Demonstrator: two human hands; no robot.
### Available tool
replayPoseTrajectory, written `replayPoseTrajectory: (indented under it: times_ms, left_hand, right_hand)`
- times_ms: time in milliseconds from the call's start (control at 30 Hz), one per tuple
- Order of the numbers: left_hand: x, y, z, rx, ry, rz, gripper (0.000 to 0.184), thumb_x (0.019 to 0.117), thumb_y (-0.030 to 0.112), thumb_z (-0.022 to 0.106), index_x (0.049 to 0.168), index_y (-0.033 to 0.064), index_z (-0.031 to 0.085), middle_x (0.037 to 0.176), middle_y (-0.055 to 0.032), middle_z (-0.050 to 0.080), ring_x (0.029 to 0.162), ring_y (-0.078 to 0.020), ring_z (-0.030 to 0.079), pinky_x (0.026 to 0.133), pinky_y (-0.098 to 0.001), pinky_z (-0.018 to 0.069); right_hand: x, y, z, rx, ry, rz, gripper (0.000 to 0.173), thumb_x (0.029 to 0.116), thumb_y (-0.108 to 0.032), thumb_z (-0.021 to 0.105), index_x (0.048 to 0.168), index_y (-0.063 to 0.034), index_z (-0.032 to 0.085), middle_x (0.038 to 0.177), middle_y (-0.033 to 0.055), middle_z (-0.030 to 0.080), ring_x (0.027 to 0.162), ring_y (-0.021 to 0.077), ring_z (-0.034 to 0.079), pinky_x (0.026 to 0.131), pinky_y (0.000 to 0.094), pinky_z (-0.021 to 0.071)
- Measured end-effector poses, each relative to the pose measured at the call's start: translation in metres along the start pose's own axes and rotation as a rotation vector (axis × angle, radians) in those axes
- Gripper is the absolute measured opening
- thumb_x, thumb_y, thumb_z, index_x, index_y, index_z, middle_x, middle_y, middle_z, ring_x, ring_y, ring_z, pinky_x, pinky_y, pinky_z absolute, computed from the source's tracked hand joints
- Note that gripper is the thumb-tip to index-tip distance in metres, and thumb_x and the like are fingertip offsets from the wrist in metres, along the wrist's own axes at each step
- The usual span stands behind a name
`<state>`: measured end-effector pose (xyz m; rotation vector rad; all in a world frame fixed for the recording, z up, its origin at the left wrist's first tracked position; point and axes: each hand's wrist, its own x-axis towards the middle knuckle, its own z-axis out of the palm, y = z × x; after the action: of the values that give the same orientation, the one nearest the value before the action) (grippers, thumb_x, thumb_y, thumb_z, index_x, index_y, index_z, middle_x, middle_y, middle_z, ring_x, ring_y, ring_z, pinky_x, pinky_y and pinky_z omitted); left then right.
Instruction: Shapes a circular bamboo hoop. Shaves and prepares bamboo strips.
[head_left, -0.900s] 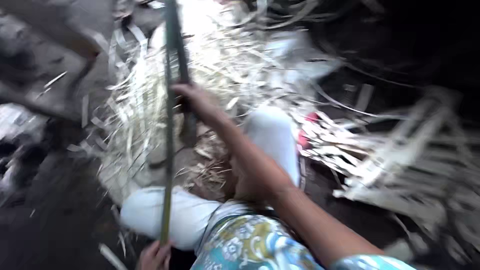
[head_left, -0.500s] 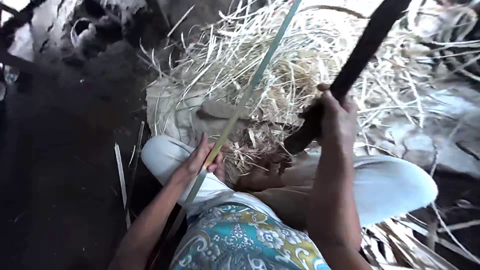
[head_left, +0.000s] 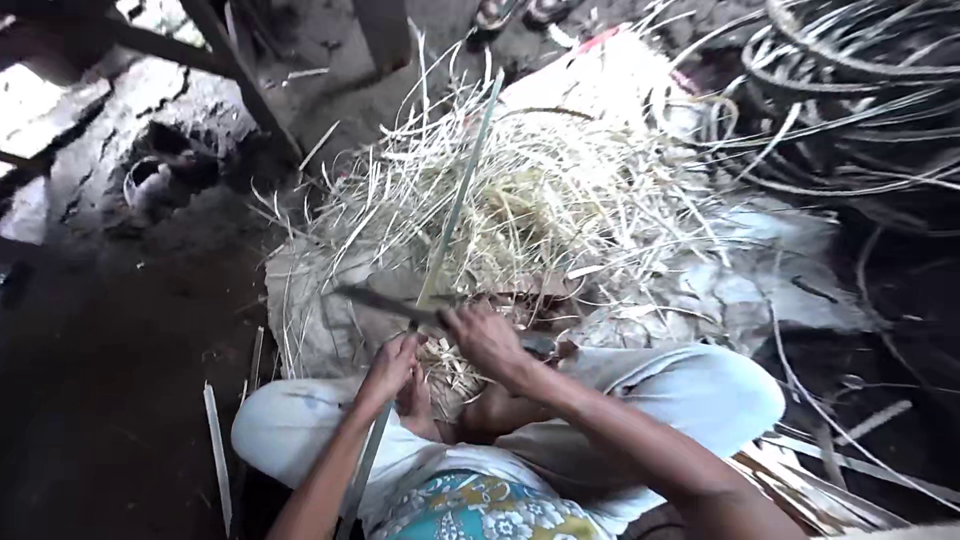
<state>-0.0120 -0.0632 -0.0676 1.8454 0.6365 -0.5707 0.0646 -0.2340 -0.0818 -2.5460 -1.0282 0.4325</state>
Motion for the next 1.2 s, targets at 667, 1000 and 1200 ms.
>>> replayPoseTrajectory:
  times_ms: [667,1000,1200]
  left_hand:
    - [-0.012,0.001,-0.002,0.263,-0.021,0.087,0.042,0.1133,0.026,0.033,0.129,0.0023,0.063,0.078,-0.0043,0.053,0.065,-0.0141,0.049,0.065,-0.0313,0.046]
    - [0.004,-0.001,-0.015,0.206,0.04,0.14,0.034,0.1116,0.016,0.036,0.114,-0.0059,0.062,0.078,-0.0077,0.052,0.066,-0.0172,0.05,0.067,-0.0351,0.0466]
    - [-0.014,-0.026,-0.011,0.161,-0.064,0.228,0.039,0.1125,0.024,0.036,0.128,0.0009,0.063,0.072,-0.0016,0.05,0.058,-0.0106,0.045,0.057,-0.029,0.0423]
  right_hand:
    - [0.011,0.01,-0.025,-0.012,-0.257,0.24,0.033,0.1067,-0.005,0.043,0.138,0.002,0.051,0.117,0.0304,0.064,0.109,0.0499,0.065,0.088,0.0615,0.0519]
    - [-0.001,-0.041,-0.015,0.002,-0.25,0.152,0.037,0.1071,-0.002,0.037,0.142,0.0037,0.048,0.12,0.0328,0.063,0.111,0.0522,0.063,0.09,0.0621,0.0499]
    - [0.003,-0.009,-0.028,-0.066,-0.051,0.33,0.026,0.1026,-0.002,0.054,0.128,0.0007,0.061,0.102,0.027,0.068,0.093,0.0475,0.069,0.076,0.0606,0.0544]
